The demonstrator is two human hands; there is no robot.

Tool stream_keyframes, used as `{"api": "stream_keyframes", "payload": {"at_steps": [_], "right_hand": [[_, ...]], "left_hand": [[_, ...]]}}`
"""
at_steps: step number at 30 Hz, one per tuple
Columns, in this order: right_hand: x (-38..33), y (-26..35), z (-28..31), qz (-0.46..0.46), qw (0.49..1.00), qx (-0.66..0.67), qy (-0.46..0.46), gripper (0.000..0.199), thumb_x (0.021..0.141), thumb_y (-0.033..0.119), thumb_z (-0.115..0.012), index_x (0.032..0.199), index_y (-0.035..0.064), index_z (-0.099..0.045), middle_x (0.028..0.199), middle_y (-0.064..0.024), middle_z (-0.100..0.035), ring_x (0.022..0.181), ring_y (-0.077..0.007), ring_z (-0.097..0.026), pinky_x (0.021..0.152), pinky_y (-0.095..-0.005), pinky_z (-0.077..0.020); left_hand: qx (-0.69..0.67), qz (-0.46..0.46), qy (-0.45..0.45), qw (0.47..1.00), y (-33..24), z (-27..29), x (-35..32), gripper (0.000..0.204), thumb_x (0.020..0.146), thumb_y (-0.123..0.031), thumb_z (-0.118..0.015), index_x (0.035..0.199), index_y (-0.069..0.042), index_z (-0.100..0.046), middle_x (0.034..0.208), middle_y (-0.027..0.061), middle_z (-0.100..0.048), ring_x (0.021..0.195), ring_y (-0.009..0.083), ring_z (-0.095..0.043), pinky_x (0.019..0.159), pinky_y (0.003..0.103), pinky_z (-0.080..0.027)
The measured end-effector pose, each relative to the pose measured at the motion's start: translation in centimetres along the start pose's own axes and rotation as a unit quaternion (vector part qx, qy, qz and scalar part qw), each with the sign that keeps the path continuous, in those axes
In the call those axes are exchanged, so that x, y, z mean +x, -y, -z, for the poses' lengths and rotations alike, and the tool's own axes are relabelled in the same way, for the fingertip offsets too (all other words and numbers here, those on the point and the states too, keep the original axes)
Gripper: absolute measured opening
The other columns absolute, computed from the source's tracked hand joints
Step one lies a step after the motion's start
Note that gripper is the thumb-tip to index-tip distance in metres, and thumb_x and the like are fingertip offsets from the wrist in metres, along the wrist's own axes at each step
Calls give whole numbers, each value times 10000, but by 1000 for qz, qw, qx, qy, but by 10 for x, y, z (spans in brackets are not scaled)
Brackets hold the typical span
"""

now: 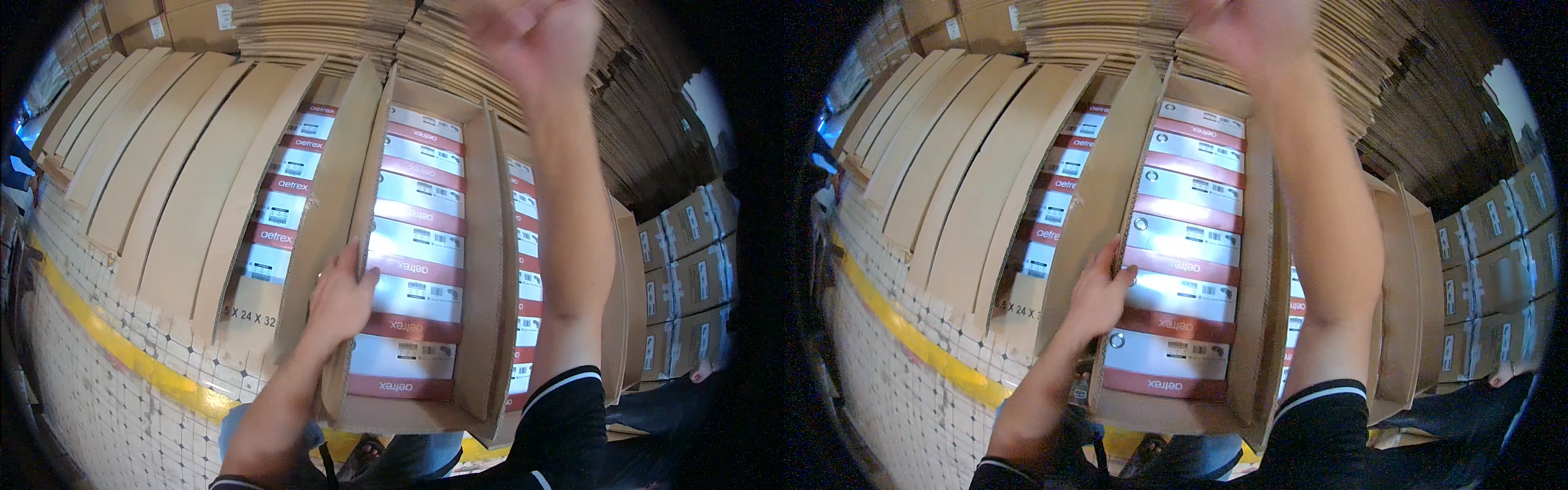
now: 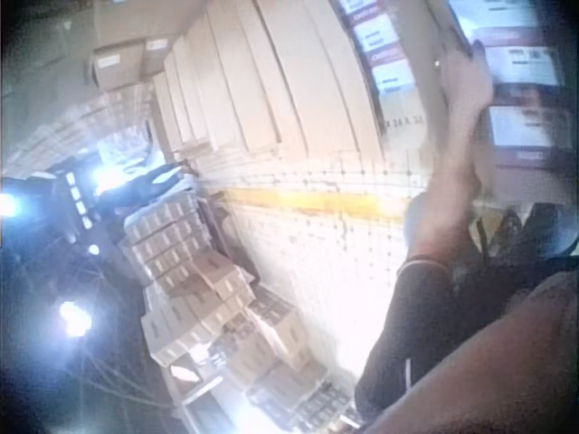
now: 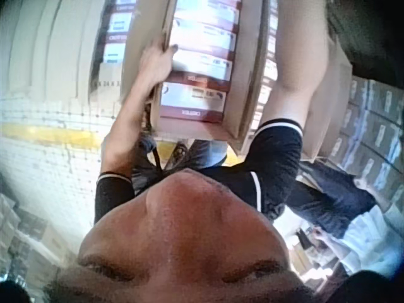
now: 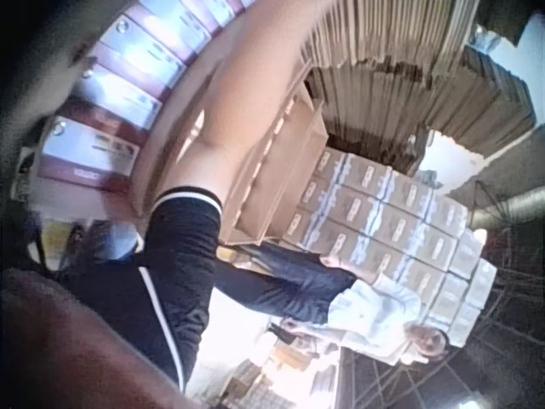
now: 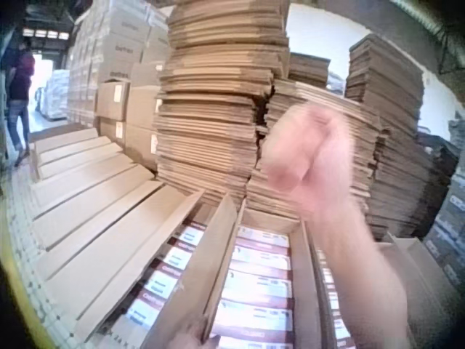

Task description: The person opens a large cardboard box and places smaller product boxes inside one by one. They arrange the items neatly and close the flaps of the large box.

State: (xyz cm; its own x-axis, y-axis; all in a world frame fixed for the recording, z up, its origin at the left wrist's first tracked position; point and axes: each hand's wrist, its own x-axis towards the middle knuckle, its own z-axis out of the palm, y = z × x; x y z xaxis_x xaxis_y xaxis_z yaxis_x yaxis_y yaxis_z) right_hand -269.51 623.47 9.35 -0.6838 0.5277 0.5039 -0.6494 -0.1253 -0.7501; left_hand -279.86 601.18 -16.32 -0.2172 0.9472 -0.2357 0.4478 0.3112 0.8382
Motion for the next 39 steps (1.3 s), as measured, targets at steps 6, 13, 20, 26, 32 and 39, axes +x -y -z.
{"api": "stream_keyframes", "payload": {"at_steps": [6,13,20,26,32,39], "right_hand": [[-180,-139,-111,-261,794,-534,127,262,878,289,-566,913,45,-655,926,-206,-672,920,-378,-627,891,-524,-464],[-268,-205,-172,144,803,-561,136,278,893,308,-620,992,48,-619,1046,-147,-572,1075,-323,-564,1065,-483,-386],[-306,-184,-206,134,789,-580,151,291,885,315,-639,1017,55,-621,1039,-119,-571,1063,-307,-558,1047,-468,-401],[-317,-165,-224,49,780,-607,145,329,904,286,-632,1123,41,-614,1178,-163,-569,1219,-338,-508,1094,-489,-372],[-297,-225,-240,-53,661,-748,13,505,906,289,-651,1344,65,-536,1353,-212,-489,1298,-407,-457,1095,-511,-371],[-250,-292,-234,-199,384,-900,-45,457,898,254,-604,1319,83,-555,1495,-252,-385,1342,-387,-427,1134,-533,-292]], "left_hand": [[-316,-57,-52,946,28,-23,8,585,927,-369,-631,1357,14,-527,1271,201,-610,1210,286,-574,1025,372,-437],[-397,18,-77,915,37,5,-17,472,988,-393,-593,1245,2,-617,1139,114,-649,1005,172,-611,866,304,-501],[-283,-101,-217,929,29,-3,-70,220,972,-204,-638,1087,-21,-675,894,18,-655,786,100,-605,677,245,-498],[-123,-241,-212,939,6,1,-91,208,925,-143,-662,1074,-1,-689,979,142,-684,824,226,-652,768,321,-517],[115,-271,-301,907,80,107,-80,570,845,-335,-735,1275,3,-574,1300,252,-571,1244,442,-496,1041,519,-390],[245,-270,-126,923,154,160,-82,837,830,-509,-712,1485,-93,-398,1408,314,-466,1304,450,-466,1035,511,-429]]}}
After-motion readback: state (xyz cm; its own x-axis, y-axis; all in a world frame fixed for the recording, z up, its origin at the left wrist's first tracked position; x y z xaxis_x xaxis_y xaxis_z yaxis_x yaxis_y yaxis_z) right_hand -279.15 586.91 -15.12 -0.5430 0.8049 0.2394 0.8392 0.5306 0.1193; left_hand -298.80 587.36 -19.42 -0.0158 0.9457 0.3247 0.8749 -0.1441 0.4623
